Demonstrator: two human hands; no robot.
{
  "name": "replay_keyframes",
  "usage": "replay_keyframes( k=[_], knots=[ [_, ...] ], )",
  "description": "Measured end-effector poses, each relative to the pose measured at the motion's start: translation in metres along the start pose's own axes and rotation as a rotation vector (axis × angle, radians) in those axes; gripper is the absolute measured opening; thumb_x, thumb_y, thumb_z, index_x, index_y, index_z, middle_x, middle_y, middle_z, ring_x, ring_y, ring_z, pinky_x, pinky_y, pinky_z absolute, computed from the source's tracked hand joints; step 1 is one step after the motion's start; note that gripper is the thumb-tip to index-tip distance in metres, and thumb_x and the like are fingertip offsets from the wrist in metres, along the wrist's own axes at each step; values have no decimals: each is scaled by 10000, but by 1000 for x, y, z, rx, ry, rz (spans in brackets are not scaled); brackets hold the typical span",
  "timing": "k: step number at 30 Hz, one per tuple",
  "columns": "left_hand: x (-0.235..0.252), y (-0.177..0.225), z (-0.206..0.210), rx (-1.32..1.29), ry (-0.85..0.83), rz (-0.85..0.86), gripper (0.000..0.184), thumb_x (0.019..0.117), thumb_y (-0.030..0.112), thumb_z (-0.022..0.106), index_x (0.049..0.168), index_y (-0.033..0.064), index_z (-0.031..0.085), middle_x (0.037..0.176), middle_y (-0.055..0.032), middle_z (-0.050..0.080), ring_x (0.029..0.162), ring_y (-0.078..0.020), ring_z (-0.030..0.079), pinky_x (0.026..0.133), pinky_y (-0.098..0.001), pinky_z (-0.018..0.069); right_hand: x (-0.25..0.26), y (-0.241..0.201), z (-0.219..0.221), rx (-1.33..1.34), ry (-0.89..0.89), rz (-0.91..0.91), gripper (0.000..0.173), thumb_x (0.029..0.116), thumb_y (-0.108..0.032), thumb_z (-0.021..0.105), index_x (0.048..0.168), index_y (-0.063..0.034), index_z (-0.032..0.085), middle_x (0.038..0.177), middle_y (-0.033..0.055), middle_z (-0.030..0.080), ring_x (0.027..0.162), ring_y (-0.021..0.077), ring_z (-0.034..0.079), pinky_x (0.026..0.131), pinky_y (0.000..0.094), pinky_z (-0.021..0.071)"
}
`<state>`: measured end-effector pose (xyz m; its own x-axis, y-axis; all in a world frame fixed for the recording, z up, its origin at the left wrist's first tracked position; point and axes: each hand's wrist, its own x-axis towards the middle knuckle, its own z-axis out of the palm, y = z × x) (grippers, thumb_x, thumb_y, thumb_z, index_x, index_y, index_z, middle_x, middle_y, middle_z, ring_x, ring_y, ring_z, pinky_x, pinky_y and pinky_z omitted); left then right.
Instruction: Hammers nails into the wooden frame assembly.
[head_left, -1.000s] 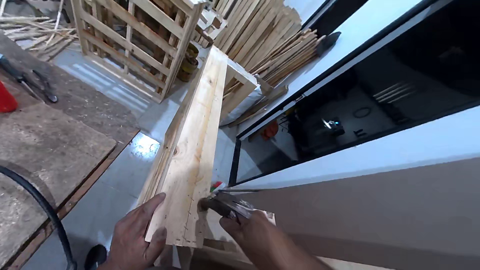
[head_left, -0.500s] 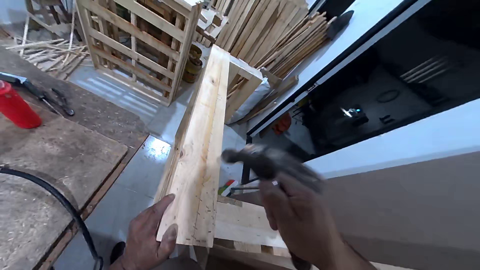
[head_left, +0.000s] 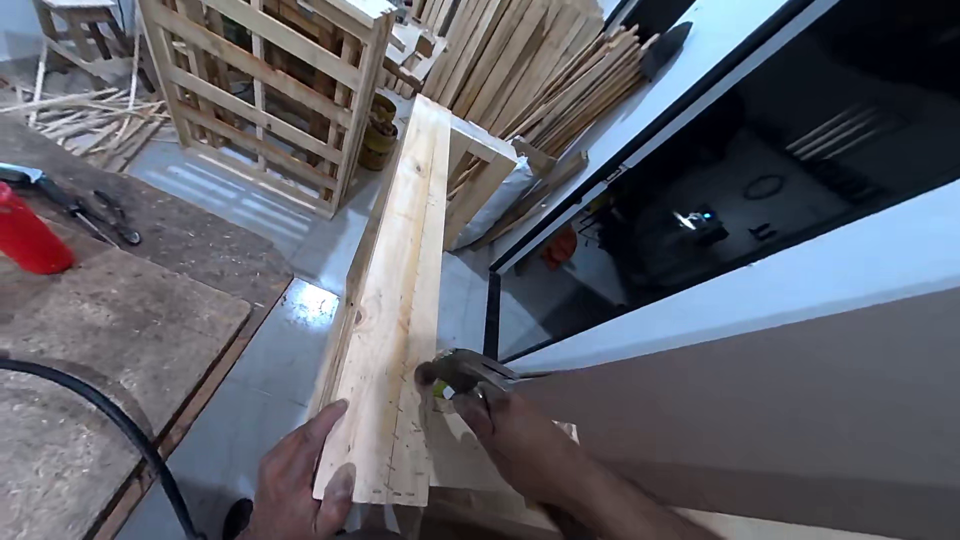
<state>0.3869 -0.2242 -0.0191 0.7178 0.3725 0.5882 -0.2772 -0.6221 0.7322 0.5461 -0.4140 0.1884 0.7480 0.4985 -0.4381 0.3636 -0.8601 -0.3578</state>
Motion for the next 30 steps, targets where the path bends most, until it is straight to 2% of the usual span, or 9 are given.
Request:
replay_keyframes(
  k=[6,10,12,16,20,22,25,28,30],
  knots=[
    [1,-3,2,-22,-2,-2,732,1013,661,323,1495,137,489,1192,-100,727,1003,-136,732,812,-352,628,-13,-35,-5,236,438,-396,446,1080,-518,420,1038,-148,665,665,-52,605,539,64,605,486,281,562],
    [-1,2,-3,16,-25,-24,721,1018,656,314,1503,151,485,1212,-109,724,1001,-148,733,807,-375,625,18,-38,11,-8,-25,-91,513,1075,-494,427,1155,-49,670,874,122,657,815,257,653,763,476,547],
    [1,3,-3,44,-23,-19,721,1017,665,302,1505,167,483,1208,-104,725,994,-144,734,802,-372,624,14,-48,-10,-79,-46,-50,578,1059,-566,410,1009,-58,681,797,112,638,771,262,656,714,499,544],
    [2,4,0,19,0,-32,727,1018,660,301,1498,147,488,1186,-99,732,988,-135,734,793,-359,625,-10,-48,-10,266,422,-298,497,1068,-557,403,850,-174,634,603,-45,585,488,94,588,445,305,533],
    [-3,11,-1,-44,-36,-158,899,989,696,371,1571,12,328,1252,-175,696,1020,-156,732,818,-377,637,15,-42,16,59,5,-142,504,1073,-479,441,1230,-57,668,899,115,679,825,247,667,781,466,558],
    [0,12,-4,-14,-67,-166,911,987,715,354,1571,16,340,1255,-181,693,1015,-159,731,808,-384,631,12,-49,2,-61,-59,-97,574,1054,-568,418,1025,-50,664,808,117,631,772,268,649,714,504,541],
    [-4,12,-2,2,-74,-166,891,998,700,319,1516,-17,429,1219,-176,710,1012,-157,732,808,-384,631,-13,-46,4,157,251,-266,494,1064,-518,439,951,-107,688,641,-4,566,550,121,578,520,346,521],
    [-5,11,0,-43,-67,-172,876,1006,673,345,1516,-35,418,1243,-184,698,1052,-152,722,860,-372,625,-13,-33,24,104,121,-265,502,1081,-478,424,1253,-86,687,919,78,723,818,191,703,774,415,597],
    [-6,9,-2,-47,-90,-162,906,1003,701,323,1533,-31,390,1266,-197,685,1074,-171,717,879,-390,620,-13,-27,27,-25,-99,-125,549,1058,-556,412,1165,-73,652,900,120,671,836,275,677,755,514,556]
  ],
)
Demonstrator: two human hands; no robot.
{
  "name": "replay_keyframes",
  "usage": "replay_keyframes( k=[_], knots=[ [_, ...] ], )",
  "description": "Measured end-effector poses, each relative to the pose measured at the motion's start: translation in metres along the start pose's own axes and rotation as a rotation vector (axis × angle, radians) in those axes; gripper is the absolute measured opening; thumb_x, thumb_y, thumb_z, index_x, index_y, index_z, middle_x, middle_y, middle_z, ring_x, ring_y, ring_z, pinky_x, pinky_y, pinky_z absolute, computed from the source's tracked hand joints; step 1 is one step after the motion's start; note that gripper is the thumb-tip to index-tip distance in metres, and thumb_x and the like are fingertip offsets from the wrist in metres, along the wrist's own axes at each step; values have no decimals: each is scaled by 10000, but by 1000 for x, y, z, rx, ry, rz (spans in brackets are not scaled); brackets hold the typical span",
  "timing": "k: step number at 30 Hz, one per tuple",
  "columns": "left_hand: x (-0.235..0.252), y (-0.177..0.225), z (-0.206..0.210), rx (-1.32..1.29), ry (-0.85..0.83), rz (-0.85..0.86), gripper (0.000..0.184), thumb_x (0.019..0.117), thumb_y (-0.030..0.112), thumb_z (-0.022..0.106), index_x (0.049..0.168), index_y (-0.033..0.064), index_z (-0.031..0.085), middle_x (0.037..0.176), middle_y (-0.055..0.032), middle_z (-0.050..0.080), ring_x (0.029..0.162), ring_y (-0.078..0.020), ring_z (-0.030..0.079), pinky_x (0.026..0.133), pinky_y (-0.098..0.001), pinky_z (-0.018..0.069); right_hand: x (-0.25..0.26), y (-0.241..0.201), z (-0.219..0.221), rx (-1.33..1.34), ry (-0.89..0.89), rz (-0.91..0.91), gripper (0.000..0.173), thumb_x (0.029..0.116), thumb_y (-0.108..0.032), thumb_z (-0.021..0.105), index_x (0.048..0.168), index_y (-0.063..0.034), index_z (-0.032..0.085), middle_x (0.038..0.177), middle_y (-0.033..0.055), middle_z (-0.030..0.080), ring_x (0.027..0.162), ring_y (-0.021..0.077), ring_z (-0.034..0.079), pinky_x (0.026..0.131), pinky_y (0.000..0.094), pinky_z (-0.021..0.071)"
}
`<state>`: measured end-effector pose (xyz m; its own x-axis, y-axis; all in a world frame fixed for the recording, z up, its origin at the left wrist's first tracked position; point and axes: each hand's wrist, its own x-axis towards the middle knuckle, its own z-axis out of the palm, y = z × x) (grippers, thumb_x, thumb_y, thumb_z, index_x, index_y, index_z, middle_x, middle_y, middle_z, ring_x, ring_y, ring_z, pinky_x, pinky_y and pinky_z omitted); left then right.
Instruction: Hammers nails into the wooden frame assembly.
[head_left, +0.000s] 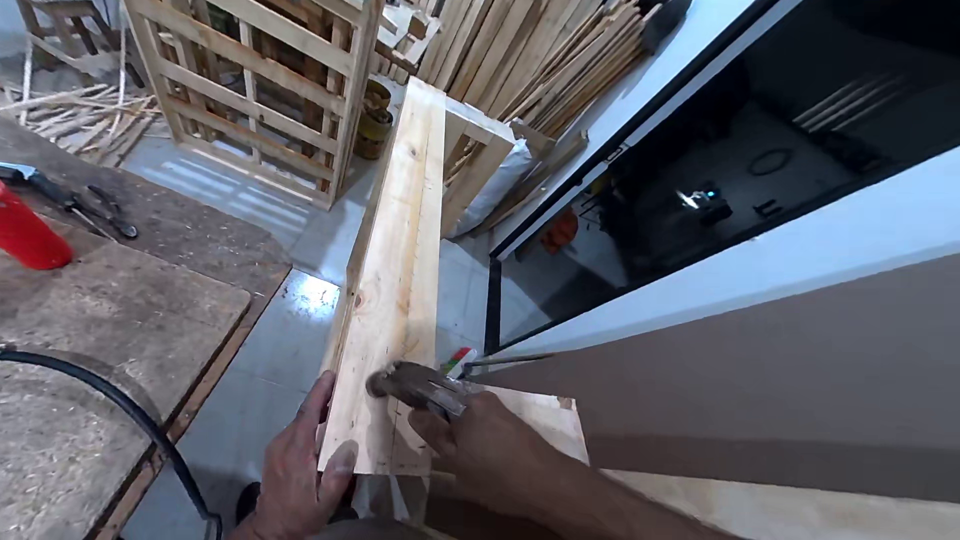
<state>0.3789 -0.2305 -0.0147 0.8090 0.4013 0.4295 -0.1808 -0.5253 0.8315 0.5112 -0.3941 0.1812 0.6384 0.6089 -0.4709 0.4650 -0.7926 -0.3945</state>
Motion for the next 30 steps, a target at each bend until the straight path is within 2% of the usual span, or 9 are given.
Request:
replay_keyframes(
  k=[5,10,12,15,19,21,25,28,30],
  knots=[
    [-4,-2,-1,49,-12,-2,851,1024,668,305,1530,-10,400,1214,-172,710,1025,-155,727,825,-378,626,-58,17,6,170,443,-291,493,1090,-471,428,1079,-56,693,765,37,667,649,112,656,581,330,578],
    [0,0,-2,40,-30,-8,882,1013,688,295,1518,-27,407,1198,-177,713,999,-151,731,800,-382,628,-74,33,34,-60,143,-128,472,1036,-519,515,1079,-92,711,791,86,704,720,226,718,609,460,584],
    [1,-1,-2,27,-33,1,876,1017,681,307,1520,-30,395,1227,-184,700,1034,-150,724,836,-378,624,-89,23,25,-26,281,-216,481,1041,-527,503,1020,-87,698,732,50,680,650,162,698,538,393,577],
    [0,0,-1,-3,-31,3,886,1018,689,310,1537,-26,370,1281,-196,672,1117,-142,696,924,-363,598,-100,20,34,228,439,-322,425,1077,-397,517,1112,-3,671,838,88,703,744,104,694,684,301,605],
    [2,1,-1,-27,-41,-9,886,1012,689,320,1530,-27,380,1220,-179,698,1043,-132,716,862,-358,619,-87,24,46,-26,164,55,516,1033,-556,496,1117,-91,705,825,112,706,760,276,722,641,518,584],
    [1,0,-2,-24,-45,-5,875,1016,686,319,1534,-17,376,1226,-175,697,1049,-134,716,866,-365,620,-89,22,29,-73,320,-42,533,1044,-564,433,1012,-93,682,735,71,665,663,216,696,541,446,563],
    [1,1,-2,-35,-44,-1,865,1018,677,325,1532,-17,375,1221,-171,699,1042,-126,715,865,-354,618,-104,19,32,255,644,-277,495,1078,-485,461,1038,-41,676,769,53,683,662,92,675,583,294,589],
    [0,5,-9,-31,-61,-16,897,1009,701,324,1526,-29,381,1208,-185,699,1029,-118,718,855,-346,623,-96,25,58,87,327,-36,440,1052,-463,518,1170,-89,717,918,97,743,826,208,737,724,442,614],
    [2,14,-16,-29,-98,-58,933,994,720,350,1528,-45,372,1257,-210,674,1064,-116,705,881,-357,614,-89,22,49,65,180,64,498,1049,-529,472,1146,-93,692,846,109,703,774,264,716,657,508,584]
  ],
)
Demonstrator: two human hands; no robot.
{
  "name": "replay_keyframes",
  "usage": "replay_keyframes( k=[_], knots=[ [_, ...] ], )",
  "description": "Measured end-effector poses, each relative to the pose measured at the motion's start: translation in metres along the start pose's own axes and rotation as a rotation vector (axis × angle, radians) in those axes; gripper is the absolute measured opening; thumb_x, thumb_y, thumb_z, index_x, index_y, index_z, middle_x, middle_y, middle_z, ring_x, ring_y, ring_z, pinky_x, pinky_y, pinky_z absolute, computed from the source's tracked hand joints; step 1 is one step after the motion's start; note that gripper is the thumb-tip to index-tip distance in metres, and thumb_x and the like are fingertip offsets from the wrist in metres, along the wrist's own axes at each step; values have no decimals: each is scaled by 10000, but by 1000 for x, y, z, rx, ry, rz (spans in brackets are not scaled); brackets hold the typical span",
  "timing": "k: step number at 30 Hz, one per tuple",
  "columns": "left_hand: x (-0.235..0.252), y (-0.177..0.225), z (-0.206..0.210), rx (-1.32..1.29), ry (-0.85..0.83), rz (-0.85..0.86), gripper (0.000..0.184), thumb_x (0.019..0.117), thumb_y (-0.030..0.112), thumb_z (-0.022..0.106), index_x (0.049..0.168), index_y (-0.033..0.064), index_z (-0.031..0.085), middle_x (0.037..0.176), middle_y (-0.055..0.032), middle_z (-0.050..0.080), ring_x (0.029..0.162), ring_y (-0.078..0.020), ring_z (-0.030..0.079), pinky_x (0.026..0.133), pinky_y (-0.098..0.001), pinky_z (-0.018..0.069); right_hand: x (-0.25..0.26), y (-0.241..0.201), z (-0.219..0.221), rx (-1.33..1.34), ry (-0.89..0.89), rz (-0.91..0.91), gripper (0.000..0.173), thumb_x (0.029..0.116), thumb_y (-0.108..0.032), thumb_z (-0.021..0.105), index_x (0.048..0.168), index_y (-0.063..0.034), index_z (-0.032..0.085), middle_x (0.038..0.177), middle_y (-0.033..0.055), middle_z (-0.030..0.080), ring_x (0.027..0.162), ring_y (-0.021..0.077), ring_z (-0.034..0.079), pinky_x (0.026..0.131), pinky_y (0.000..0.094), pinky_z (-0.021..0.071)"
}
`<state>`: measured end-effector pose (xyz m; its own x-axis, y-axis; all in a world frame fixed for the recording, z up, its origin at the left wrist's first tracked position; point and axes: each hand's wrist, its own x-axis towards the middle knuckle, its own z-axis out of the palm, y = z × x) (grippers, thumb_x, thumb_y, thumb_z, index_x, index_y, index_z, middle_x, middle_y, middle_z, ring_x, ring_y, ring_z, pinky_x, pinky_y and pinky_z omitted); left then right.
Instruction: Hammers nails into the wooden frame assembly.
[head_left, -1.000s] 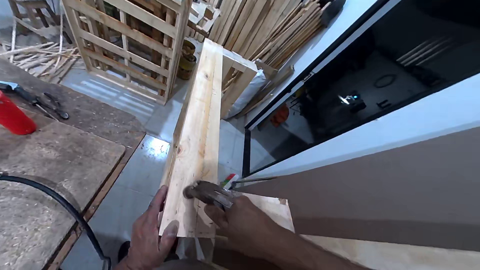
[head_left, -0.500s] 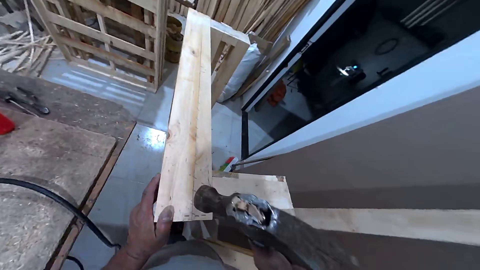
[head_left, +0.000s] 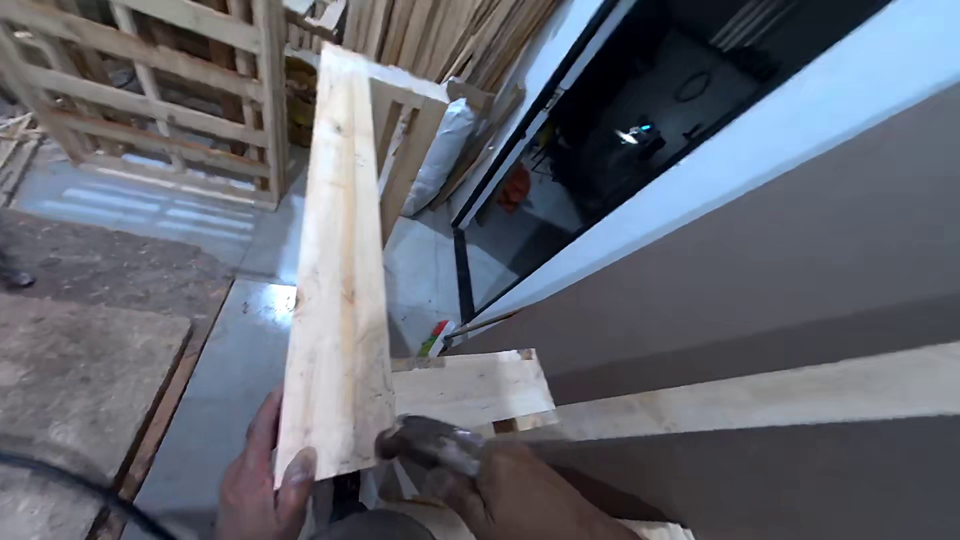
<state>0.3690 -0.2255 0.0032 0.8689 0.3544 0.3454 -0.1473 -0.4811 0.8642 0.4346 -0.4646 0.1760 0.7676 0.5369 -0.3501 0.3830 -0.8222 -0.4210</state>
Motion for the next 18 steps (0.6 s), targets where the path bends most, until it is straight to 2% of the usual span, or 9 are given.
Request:
replay_keyframes(
  k=[2,4,5,8,9,12,14,15,18],
  knots=[
    [-4,1,-3,-33,-11,1,943,998,705,377,1531,-72,346,1329,-241,626,1143,-109,672,957,-341,585,-5,-10,-7,37,183,-128,383,1022,-438,574,1009,-69,677,737,78,669,664,224,698,546,441,569],
    [-4,-11,0,-80,-6,42,954,997,699,397,1542,-80,314,1423,-236,567,1246,-80,612,1047,-303,529,-3,-16,1,171,335,-291,272,1010,-285,633,1043,-24,700,811,96,717,731,204,723,623,401,607],
    [-3,-17,3,-98,-1,59,965,995,703,396,1542,-87,302,1442,-230,551,1267,-61,591,1067,-288,510,1,-15,9,159,292,-270,284,1020,-310,621,1046,-36,693,817,93,715,742,208,727,629,409,612],
    [1,-21,6,-138,-15,92,996,999,701,383,1514,-145,284,1438,-259,535,1259,-32,584,1068,-260,500,21,-18,0,121,-157,102,527,1038,-556,497,1075,-55,654,845,147,672,820,326,702,685,546,566],
    [3,-19,6,-136,-20,84,991,1000,695,392,1515,-145,282,1436,-268,534,1251,-33,590,1063,-262,503,25,-19,-14,95,-156,128,564,1025,-592,490,1049,-50,645,816,150,654,791,337,692,654,556,557],
    [-1,-6,2,-100,1,32,961,993,695,414,1539,-89,311,1413,-227,577,1210,-48,626,1015,-280,546,29,-21,-37,151,314,-82,465,1051,-479,493,1024,-57,686,779,83,671,706,217,685,615,442,573],
    [-1,-5,5,-77,26,43,958,984,727,383,1552,-42,328,1394,-171,610,1184,-54,647,991,-291,570,40,-15,-28,238,582,-245,414,1090,-371,471,1099,-36,713,822,64,697,707,131,670,644,332,585],
    [0,-5,6,-70,32,48,956,985,729,375,1554,-39,328,1384,-168,620,1173,-63,657,983,-299,579,46,-9,-20,232,549,-206,415,1092,-377,464,1105,-40,705,823,70,693,713,144,670,656,343,585],
    [2,-2,4,0,7,44,955,998,725,328,1544,-58,333,1317,-205,651,1106,-85,692,924,-317,602,63,-4,-30,115,11,152,527,1065,-511,444,1152,-39,662,917,160,685,873,319,696,782,544,567]
  ],
)
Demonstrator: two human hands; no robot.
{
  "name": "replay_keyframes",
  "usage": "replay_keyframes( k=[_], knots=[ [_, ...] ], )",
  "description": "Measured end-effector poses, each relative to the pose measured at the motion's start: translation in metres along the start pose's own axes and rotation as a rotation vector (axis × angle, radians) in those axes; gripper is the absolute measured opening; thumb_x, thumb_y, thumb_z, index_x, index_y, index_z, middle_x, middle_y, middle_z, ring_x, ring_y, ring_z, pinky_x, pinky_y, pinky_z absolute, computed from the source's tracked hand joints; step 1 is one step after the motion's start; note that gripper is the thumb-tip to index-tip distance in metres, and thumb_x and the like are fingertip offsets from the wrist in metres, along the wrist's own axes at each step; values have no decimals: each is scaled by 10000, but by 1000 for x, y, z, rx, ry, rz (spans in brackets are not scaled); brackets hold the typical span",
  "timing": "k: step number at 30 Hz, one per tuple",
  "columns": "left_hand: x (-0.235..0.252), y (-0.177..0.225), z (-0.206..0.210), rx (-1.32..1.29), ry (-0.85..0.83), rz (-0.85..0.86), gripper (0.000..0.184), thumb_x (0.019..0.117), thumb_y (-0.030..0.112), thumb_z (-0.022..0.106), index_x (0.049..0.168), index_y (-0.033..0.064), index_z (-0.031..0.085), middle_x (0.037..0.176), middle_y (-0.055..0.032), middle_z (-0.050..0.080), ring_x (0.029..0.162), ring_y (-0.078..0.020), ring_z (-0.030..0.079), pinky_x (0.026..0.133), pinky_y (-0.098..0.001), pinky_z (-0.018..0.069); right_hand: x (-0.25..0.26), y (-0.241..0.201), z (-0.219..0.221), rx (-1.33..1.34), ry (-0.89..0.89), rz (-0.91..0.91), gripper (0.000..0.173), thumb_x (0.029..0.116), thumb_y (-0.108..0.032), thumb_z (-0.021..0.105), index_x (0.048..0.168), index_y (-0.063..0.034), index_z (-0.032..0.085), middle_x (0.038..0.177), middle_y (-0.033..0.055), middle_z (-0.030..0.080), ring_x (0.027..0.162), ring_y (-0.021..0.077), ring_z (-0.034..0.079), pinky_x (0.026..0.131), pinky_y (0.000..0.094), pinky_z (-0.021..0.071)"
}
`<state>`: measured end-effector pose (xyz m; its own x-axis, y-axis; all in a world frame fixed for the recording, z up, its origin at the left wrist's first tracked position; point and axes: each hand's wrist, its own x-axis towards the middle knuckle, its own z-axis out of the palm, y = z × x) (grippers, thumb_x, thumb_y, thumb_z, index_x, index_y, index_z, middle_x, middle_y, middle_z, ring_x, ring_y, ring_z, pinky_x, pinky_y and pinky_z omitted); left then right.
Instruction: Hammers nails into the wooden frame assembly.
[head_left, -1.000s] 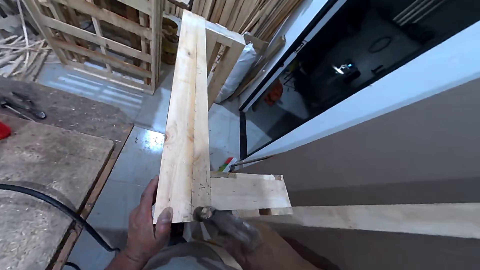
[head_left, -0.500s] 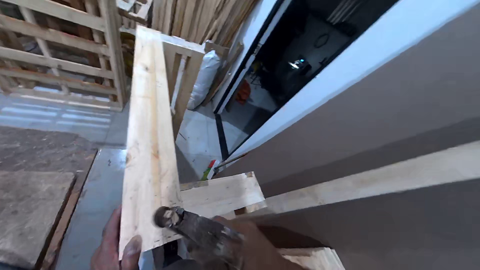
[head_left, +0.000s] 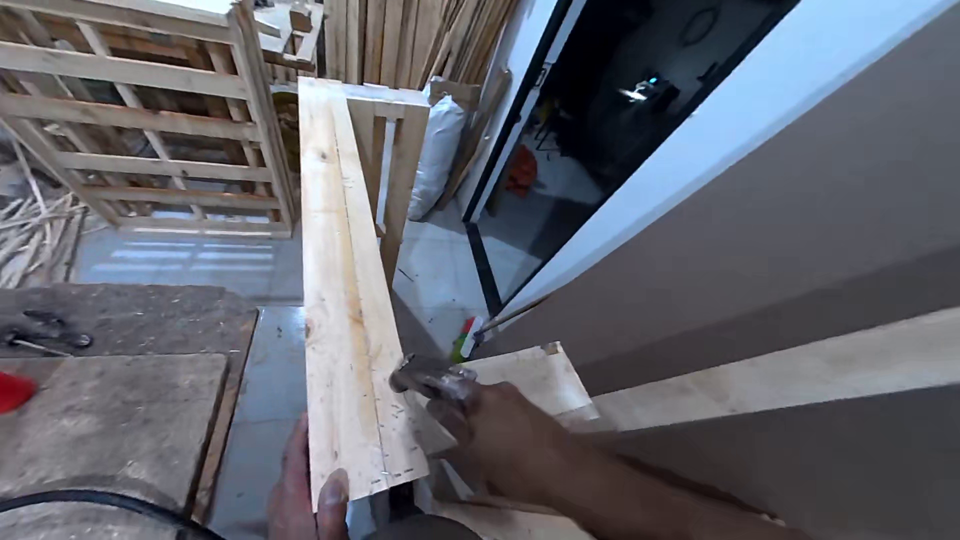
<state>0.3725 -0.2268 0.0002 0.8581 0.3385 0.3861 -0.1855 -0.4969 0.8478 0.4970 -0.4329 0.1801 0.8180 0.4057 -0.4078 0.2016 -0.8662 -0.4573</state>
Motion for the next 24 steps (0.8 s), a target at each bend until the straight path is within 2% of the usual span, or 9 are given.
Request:
replay_keyframes(
  k=[2,5,6,10,14,17,19,22,24],
  knots=[
    [4,0,0,13,-14,-1,982,988,744,313,1538,-69,338,1294,-206,663,1087,-92,700,904,-320,611,-6,-10,-20,-11,25,-31,532,1056,-542,451,1091,-63,678,836,136,665,791,299,677,712,530,554],
    [4,-7,4,3,-4,14,1005,977,769,288,1533,-66,345,1291,-179,672,1097,-98,700,902,-331,619,-16,-7,-12,89,466,-376,390,1081,-464,447,1072,-170,702,706,-49,602,590,49,591,518,271,533],
    [5,-7,5,0,2,13,1012,976,770,287,1528,-76,346,1284,-184,673,1099,-100,699,906,-330,616,-10,-4,-7,105,454,-389,375,1087,-441,448,1060,-159,693,728,-40,617,618,49,609,543,270,551],
    [7,-7,5,30,-2,21,1018,981,763,270,1523,-95,342,1243,-202,686,1052,-98,711,875,-319,617,19,-17,-15,-26,-149,-36,570,1076,-544,399,1098,-41,667,896,159,660,863,309,668,773,537,535],
    [9,-14,11,-27,29,74,960,1002,727,296,1517,-80,358,1269,-178,679,1103,-96,696,931,-312,606,4,-19,-5,-60,204,-280,526,1068,-565,393,1023,-146,707,763,27,644,692,171,659,587,397,550],
    [7,-14,14,-58,45,70,954,1000,724,312,1524,-72,347,1321,-182,649,1136,-109,681,963,-323,590,22,-14,-9,-80,-106,-66,537,1090,-515,386,1177,-72,676,960,157,687,908,311,690,813,524,556],
    [9,-13,14,-60,42,68,962,990,742,312,1532,-52,347,1327,-171,647,1136,-111,681,960,-324,591,18,-20,-27,-106,-135,-10,571,1068,-574,391,1022,-74,664,839,124,636,798,279,659,715,496,541],
    [7,-15,14,-79,44,62,948,986,747,321,1535,-24,356,1333,-153,646,1147,-115,677,969,-334,591,0,-22,-28,-81,148,-192,492,1050,-610,387,926,-206,639,686,-48,557,605,80,588,529,303,502],
    [6,-11,14,-72,47,34,964,991,739,322,1530,-60,349,1339,-179,639,1151,-116,676,975,-331,588,6,-17,-15,5,107,-195,499,1065,-551,424,1026,-130,689,759,38,630,687,170,644,610,390,551]
  ],
)
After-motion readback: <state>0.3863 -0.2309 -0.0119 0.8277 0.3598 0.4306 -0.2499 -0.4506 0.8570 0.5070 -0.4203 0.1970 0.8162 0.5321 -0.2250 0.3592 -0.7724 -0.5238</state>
